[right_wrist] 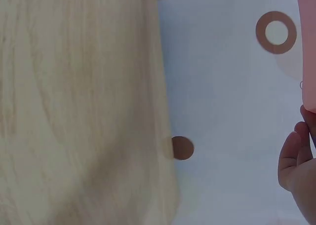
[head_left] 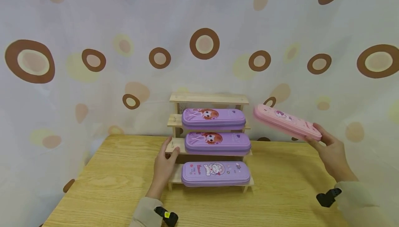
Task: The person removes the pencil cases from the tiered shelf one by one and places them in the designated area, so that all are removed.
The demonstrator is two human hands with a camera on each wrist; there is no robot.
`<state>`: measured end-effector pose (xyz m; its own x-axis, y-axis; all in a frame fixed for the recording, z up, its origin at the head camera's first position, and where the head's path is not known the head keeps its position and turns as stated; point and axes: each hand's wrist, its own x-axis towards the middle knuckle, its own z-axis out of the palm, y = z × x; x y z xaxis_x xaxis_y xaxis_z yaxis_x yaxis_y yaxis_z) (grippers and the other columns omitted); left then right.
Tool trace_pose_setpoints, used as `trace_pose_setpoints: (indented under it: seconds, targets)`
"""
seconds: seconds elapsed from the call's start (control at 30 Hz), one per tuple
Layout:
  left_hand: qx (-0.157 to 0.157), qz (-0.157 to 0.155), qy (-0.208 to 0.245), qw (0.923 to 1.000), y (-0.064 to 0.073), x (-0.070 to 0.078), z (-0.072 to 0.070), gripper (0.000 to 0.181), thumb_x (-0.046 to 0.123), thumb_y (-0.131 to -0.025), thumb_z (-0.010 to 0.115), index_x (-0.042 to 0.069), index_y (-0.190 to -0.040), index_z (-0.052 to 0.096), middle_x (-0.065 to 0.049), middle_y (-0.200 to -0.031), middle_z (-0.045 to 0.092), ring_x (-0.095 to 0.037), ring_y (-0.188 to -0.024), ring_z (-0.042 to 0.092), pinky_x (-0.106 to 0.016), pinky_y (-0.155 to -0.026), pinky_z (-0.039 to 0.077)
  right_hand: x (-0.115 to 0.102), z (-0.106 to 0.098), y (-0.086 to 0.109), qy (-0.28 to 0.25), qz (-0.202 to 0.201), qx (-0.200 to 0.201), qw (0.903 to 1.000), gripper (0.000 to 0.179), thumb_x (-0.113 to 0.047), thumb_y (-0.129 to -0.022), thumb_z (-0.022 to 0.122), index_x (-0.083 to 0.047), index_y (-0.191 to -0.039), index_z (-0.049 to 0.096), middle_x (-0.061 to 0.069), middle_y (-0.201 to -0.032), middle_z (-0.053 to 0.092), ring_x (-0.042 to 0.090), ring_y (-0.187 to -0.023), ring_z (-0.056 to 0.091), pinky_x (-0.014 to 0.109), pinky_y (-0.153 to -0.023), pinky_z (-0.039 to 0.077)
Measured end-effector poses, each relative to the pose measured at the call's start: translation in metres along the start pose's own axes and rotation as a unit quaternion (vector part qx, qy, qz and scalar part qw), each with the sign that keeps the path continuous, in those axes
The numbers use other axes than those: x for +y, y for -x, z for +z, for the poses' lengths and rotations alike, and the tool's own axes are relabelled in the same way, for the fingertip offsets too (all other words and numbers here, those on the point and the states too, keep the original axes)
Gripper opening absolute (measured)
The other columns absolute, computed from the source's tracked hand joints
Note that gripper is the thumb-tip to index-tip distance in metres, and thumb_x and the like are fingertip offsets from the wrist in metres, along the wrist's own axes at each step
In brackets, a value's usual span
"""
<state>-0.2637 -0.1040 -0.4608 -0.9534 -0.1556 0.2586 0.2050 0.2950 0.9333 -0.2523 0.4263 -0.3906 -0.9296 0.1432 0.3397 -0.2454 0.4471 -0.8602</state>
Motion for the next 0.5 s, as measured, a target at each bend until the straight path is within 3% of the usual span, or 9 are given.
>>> trace_pose_setpoints:
  seconds: [0.13, 0.23, 0.33, 0.37, 0.43, 0.5]
  targets:
    - [0.000, 0.000, 0.001, 1.0000, 0.000, 0.001, 0.000, 0.059, 0.044, -0.098, 0.060, 0.026, -0.151, 0.041, -0.005, -0.154, 0.040, -0.033, -0.132, 0.045, -0.053, -0.104, 0.040, 0.013, -0.001, 0.003, 0.035, 0.023, -0.002, 0.9991, 0.063, -0.028, -0.100, 0.060, -0.031, -0.154, 0.029, -0.008, -0.157, 0.030, 0.014, -0.146, 0.017, 0.009, -0.101, 0.031]
    - [0.000, 0.000, 0.000, 1.0000, -0.001, 0.001, 0.000, 0.060, 0.046, -0.097, 0.059, 0.027, -0.151, 0.041, -0.006, -0.154, 0.040, -0.034, -0.132, 0.045, -0.053, -0.104, 0.039, 0.024, -0.001, 0.006, 0.041, 0.039, -0.002, 0.9984, 0.065, -0.033, -0.098, 0.061, -0.032, -0.154, 0.029, -0.007, -0.157, 0.031, 0.022, -0.148, 0.015, 0.034, -0.116, 0.022]
    - [0.002, -0.004, -0.004, 1.0000, -0.001, 0.000, 0.000, 0.059, 0.045, -0.097, 0.059, 0.027, -0.151, 0.041, -0.007, -0.154, 0.040, -0.035, -0.135, 0.041, -0.054, -0.107, 0.037, 0.034, 0.001, 0.008, 0.040, 0.057, -0.008, 0.9975, 0.066, -0.037, -0.097, 0.062, -0.035, -0.154, 0.028, -0.003, -0.156, 0.033, 0.027, -0.147, 0.014, 0.059, -0.114, 0.015]
    - [0.002, -0.006, -0.003, 1.0000, 0.000, 0.000, 0.000, 0.059, 0.044, -0.098, 0.059, 0.026, -0.151, 0.041, -0.007, -0.154, 0.040, -0.035, -0.135, 0.041, -0.054, -0.107, 0.037, 0.036, 0.001, 0.009, 0.037, 0.059, -0.012, 0.9975, 0.066, -0.037, -0.097, 0.062, -0.035, -0.154, 0.028, 0.000, -0.156, 0.032, 0.029, -0.147, 0.014, 0.061, -0.113, 0.015]
    - [0.002, -0.009, -0.003, 1.0000, 0.000, 0.001, 0.000, 0.059, 0.044, -0.098, 0.059, 0.026, -0.151, 0.041, -0.007, -0.154, 0.040, -0.035, -0.135, 0.041, -0.054, -0.107, 0.036, 0.040, 0.003, 0.011, 0.050, 0.063, -0.022, 0.9965, 0.067, -0.038, -0.097, 0.062, -0.035, -0.154, 0.027, 0.002, -0.156, 0.032, 0.030, -0.146, 0.016, 0.043, -0.115, 0.025]
    - [0.002, -0.012, -0.002, 0.9999, 0.001, 0.001, -0.001, 0.059, 0.044, -0.098, 0.059, 0.026, -0.151, 0.041, -0.007, -0.154, 0.040, -0.035, -0.136, 0.040, -0.054, -0.108, 0.035, 0.044, 0.005, 0.013, 0.066, 0.062, -0.025, 0.9956, 0.067, -0.039, -0.097, 0.062, -0.033, -0.154, 0.027, 0.001, -0.153, 0.038, 0.024, -0.144, 0.023, 0.023, -0.106, 0.036]
